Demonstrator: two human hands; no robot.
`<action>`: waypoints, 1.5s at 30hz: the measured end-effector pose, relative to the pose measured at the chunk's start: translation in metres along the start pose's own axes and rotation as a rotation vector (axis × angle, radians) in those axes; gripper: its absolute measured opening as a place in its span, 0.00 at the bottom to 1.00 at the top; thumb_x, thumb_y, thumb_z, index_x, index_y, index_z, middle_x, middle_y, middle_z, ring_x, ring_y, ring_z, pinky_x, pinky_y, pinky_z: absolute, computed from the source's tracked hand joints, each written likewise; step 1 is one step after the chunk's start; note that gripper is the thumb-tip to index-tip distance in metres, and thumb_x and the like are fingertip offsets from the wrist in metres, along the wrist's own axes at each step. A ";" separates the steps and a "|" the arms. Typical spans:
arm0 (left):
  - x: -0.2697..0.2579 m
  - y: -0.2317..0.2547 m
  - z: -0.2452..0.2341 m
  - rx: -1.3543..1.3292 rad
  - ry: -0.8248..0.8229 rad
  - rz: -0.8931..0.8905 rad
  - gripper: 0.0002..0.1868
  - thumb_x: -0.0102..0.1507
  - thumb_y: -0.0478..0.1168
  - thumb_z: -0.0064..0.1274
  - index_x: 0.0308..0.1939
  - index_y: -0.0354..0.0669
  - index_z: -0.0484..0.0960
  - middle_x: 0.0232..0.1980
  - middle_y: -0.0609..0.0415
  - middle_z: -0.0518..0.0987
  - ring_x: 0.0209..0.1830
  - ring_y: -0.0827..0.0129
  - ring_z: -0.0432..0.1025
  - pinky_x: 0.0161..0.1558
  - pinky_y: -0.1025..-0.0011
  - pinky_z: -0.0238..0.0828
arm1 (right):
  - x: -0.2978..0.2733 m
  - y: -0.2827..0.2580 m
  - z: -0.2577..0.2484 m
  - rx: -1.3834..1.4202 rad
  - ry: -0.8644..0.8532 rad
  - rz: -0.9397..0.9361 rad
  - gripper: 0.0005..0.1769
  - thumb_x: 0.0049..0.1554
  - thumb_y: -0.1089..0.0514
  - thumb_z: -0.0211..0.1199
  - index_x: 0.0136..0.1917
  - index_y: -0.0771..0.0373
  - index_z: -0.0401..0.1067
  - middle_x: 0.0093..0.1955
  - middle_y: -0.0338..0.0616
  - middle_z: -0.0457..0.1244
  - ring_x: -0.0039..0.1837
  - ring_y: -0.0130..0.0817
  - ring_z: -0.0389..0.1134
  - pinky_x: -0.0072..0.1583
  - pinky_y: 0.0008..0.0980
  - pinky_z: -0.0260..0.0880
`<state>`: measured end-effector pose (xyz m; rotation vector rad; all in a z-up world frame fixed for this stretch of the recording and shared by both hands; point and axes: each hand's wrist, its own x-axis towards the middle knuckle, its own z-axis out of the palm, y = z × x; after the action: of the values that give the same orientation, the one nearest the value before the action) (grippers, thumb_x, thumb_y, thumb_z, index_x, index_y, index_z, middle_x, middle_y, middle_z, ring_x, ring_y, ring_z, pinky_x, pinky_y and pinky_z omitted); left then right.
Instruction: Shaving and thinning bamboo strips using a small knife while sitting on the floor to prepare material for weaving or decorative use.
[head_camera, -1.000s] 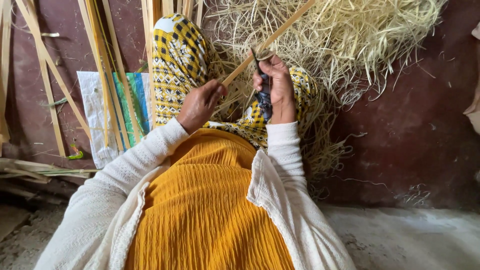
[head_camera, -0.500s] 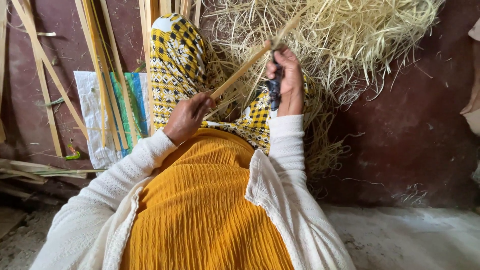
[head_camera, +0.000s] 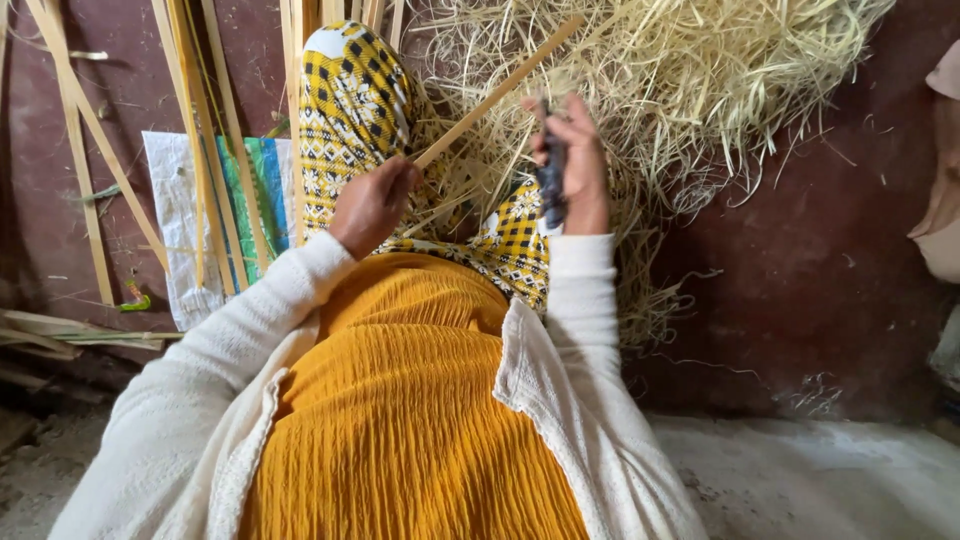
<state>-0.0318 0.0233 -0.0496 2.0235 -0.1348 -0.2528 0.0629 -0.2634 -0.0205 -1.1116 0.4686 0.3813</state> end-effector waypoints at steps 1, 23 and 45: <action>0.006 -0.001 0.006 0.053 0.010 0.043 0.08 0.70 0.35 0.46 0.42 0.35 0.79 0.34 0.49 0.83 0.17 0.72 0.72 0.20 0.75 0.72 | -0.002 0.012 0.005 0.099 -0.121 0.059 0.41 0.58 0.68 0.54 0.80 0.57 0.45 0.60 0.53 0.62 0.36 0.27 0.64 0.32 0.20 0.66; 0.016 0.017 0.018 0.104 -0.056 -0.028 0.09 0.72 0.43 0.38 0.49 0.52 0.74 0.31 0.48 0.82 0.28 0.46 0.77 0.32 0.49 0.75 | -0.007 0.077 0.027 0.102 -0.305 0.138 0.09 0.55 0.74 0.60 0.44 0.62 0.67 0.40 0.53 0.64 0.28 0.43 0.64 0.27 0.36 0.64; -0.008 0.024 -0.007 0.092 -0.130 -0.021 0.10 0.72 0.46 0.39 0.50 0.49 0.74 0.29 0.43 0.80 0.31 0.41 0.76 0.36 0.48 0.73 | 0.006 0.047 0.000 0.084 -0.284 0.095 0.08 0.57 0.71 0.59 0.48 0.62 0.69 0.43 0.49 0.64 0.30 0.39 0.63 0.29 0.34 0.65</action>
<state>-0.0374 0.0204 -0.0246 2.1007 -0.2098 -0.3982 0.0438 -0.2442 -0.0589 -0.9378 0.2837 0.5884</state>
